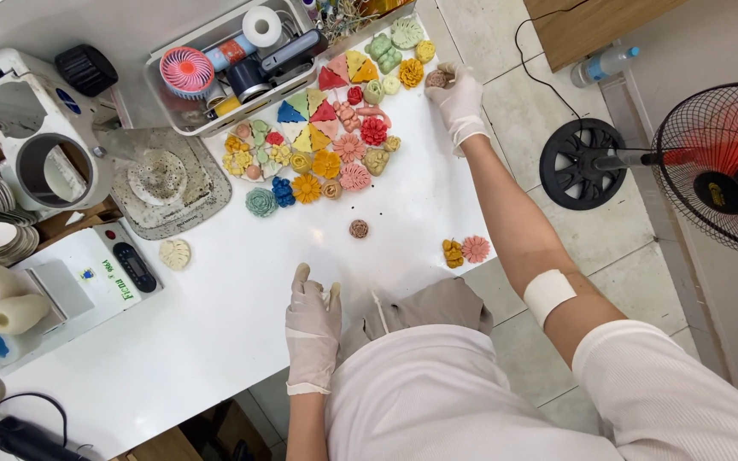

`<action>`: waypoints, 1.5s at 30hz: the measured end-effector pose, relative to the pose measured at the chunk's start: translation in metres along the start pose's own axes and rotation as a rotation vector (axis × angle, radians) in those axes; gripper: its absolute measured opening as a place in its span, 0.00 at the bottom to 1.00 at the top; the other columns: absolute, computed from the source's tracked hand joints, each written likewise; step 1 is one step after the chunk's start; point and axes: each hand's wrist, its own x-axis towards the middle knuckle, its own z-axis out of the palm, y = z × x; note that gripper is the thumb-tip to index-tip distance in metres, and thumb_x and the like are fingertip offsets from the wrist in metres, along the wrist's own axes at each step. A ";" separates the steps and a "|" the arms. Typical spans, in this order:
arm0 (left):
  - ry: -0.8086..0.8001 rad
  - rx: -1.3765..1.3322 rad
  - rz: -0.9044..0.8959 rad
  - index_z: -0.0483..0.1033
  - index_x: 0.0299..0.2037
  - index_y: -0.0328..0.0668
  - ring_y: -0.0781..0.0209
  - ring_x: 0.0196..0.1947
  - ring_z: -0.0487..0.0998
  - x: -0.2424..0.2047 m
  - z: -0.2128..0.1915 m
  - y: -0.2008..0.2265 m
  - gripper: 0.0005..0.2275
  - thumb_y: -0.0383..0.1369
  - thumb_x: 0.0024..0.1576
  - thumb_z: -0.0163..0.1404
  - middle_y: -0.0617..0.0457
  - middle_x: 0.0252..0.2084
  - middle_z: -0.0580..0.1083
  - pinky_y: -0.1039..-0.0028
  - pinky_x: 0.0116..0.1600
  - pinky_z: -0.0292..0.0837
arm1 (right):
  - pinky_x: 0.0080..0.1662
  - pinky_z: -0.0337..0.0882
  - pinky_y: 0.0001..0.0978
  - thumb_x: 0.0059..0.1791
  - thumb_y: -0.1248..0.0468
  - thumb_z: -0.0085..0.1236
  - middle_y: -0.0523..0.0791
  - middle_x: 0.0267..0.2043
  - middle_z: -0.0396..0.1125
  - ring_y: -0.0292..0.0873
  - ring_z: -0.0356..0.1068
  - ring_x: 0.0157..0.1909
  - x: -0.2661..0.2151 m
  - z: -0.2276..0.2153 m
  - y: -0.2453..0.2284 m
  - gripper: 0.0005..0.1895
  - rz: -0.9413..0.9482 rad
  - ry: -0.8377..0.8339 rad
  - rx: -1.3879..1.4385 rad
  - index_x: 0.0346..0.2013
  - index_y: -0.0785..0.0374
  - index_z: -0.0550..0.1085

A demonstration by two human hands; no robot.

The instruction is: The person wearing gloves picks up flower-shaped decorative soaps one at a time from a pile on a white worktable and places them into sorted groups by color and shape, occasionally carrying a few items to a wooden side table and back before continuing the grouping.

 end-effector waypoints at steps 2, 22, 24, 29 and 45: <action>0.008 -0.006 0.019 0.70 0.36 0.31 0.39 0.35 0.80 0.002 0.003 0.001 0.11 0.33 0.57 0.56 0.36 0.65 0.68 0.58 0.39 0.78 | 0.49 0.75 0.29 0.40 0.67 0.73 0.48 0.45 0.75 0.40 0.77 0.43 0.008 0.005 0.004 0.25 -0.012 -0.008 0.002 0.51 0.64 0.78; -0.016 -0.056 0.111 0.70 0.37 0.29 0.37 0.32 0.79 0.004 -0.003 0.003 0.11 0.33 0.59 0.55 0.34 0.65 0.68 0.55 0.39 0.76 | 0.64 0.64 0.37 0.35 0.65 0.77 0.49 0.72 0.51 0.51 0.60 0.66 -0.232 -0.166 -0.045 0.56 0.173 -0.923 -0.803 0.72 0.48 0.57; -0.026 -0.033 0.142 0.70 0.38 0.31 0.36 0.33 0.79 0.002 -0.004 0.003 0.11 0.33 0.57 0.56 0.35 0.64 0.68 0.54 0.40 0.76 | 0.60 0.67 0.39 0.38 0.61 0.74 0.50 0.68 0.57 0.51 0.62 0.64 -0.258 -0.166 -0.028 0.44 0.033 -0.652 -0.718 0.68 0.52 0.66; -0.012 -0.071 0.189 0.69 0.36 0.32 0.36 0.37 0.79 0.005 -0.002 0.003 0.11 0.32 0.58 0.56 0.35 0.64 0.69 0.54 0.41 0.76 | 0.57 0.74 0.37 0.43 0.58 0.66 0.48 0.59 0.68 0.48 0.71 0.56 -0.265 -0.150 0.062 0.33 -0.002 -0.490 -0.459 0.64 0.53 0.70; 0.047 -0.038 0.140 0.69 0.37 0.31 0.36 0.35 0.80 0.008 -0.001 -0.008 0.11 0.32 0.57 0.56 0.34 0.64 0.68 0.56 0.38 0.77 | 0.55 0.73 0.39 0.41 0.55 0.73 0.54 0.53 0.69 0.51 0.73 0.52 -0.072 0.002 -0.056 0.36 -0.080 -0.104 -0.151 0.59 0.66 0.71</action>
